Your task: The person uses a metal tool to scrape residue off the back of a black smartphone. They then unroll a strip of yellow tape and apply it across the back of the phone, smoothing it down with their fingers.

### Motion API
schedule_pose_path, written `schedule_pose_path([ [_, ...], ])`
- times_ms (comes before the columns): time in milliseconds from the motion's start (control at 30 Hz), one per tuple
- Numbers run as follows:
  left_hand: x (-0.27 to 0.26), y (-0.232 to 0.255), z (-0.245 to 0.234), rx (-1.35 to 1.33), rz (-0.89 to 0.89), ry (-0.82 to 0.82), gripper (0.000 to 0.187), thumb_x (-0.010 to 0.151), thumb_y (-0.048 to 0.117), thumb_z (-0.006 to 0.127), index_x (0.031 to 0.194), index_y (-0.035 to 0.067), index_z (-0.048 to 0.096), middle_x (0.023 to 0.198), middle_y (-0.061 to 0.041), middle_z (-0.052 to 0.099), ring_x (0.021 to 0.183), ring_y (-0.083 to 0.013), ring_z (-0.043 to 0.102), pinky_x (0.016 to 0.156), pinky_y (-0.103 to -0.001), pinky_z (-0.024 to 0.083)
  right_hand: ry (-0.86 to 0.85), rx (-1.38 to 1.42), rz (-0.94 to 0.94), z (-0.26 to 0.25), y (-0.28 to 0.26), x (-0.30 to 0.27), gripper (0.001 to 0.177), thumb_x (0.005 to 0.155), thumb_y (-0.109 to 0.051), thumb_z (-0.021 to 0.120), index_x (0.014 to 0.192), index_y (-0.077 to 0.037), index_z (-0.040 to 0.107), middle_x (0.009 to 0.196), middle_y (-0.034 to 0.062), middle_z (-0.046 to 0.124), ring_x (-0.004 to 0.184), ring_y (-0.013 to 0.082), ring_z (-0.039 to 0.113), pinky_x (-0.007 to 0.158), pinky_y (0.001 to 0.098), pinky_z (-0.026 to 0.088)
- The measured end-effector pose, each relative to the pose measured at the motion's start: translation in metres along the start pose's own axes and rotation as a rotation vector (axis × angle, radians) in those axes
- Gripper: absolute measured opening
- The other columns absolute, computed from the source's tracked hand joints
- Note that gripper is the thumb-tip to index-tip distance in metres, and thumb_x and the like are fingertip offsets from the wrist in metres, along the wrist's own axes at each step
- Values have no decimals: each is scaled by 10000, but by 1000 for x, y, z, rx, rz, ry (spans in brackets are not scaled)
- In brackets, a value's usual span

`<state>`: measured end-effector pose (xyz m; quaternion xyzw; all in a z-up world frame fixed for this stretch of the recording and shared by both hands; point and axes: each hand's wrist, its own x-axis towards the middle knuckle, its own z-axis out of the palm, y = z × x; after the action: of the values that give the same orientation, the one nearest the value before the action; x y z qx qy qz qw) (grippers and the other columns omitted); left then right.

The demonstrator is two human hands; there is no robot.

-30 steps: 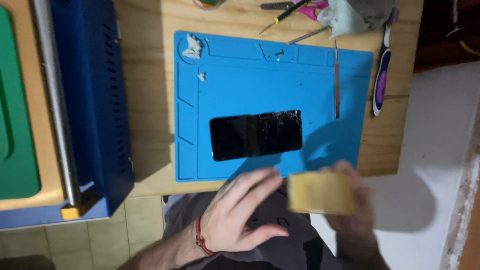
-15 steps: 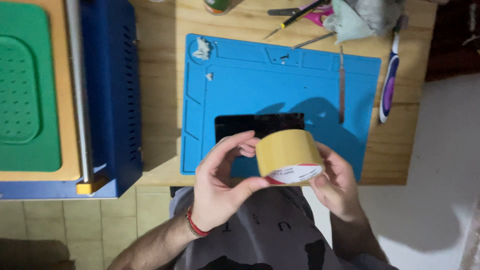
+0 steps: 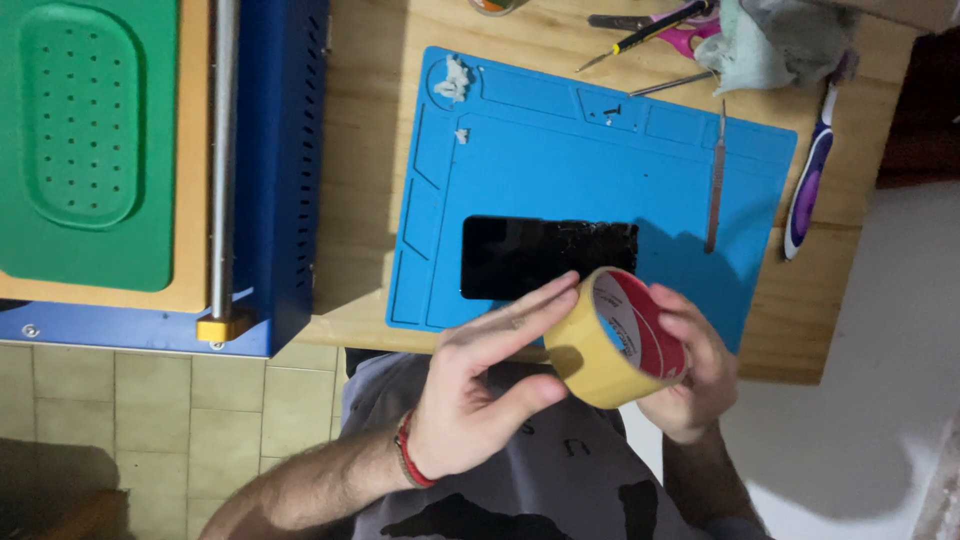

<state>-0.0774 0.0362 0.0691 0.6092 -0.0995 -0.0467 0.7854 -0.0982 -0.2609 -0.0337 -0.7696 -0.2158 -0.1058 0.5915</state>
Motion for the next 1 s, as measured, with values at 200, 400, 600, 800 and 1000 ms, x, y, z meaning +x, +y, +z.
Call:
schedule_pose_path([
  [200,-12,-12,14,73,27,303,330,961,160,848,1241,5,767,1341,-242,769,1313,-374,784,1177,-449,682,-66,-887,-433,11,-32,20,399,969,-95,951,1125,168,695,1185,299,698,1093,543,774,898,561,730],
  [400,-10,-17,5,-36,-14,326,95,1002,109,801,1068,40,811,1182,-191,828,1174,-332,842,1123,-451,718,-72,-802,-334,1,-23,-8,511,972,-159,951,1282,66,612,1320,343,697,1180,439,763,925,471,723],
  [600,-6,-19,-2,-2,15,305,69,1051,63,730,1019,27,779,1140,-153,819,1142,-327,836,1070,-439,733,-79,-684,-462,1,-9,-3,693,902,-59,1040,1419,27,587,1339,363,668,1155,487,771,978,541,724],
  [800,-7,-19,-7,98,94,115,603,1070,436,717,1507,47,574,1574,-235,649,1505,-378,675,1303,-472,580,-122,-857,-549,13,-9,13,422,989,-117,1004,1301,5,748,1378,140,601,1237,408,709,938,508,746],
  [1000,3,-12,-14,345,109,20,731,1014,564,665,1503,27,586,1514,-161,667,1387,-339,678,1204,-465,564,1,-128,87,6,4,-1,676,847,-213,896,1380,76,597,1481,397,615,1436,487,655,1199,559,641],
])
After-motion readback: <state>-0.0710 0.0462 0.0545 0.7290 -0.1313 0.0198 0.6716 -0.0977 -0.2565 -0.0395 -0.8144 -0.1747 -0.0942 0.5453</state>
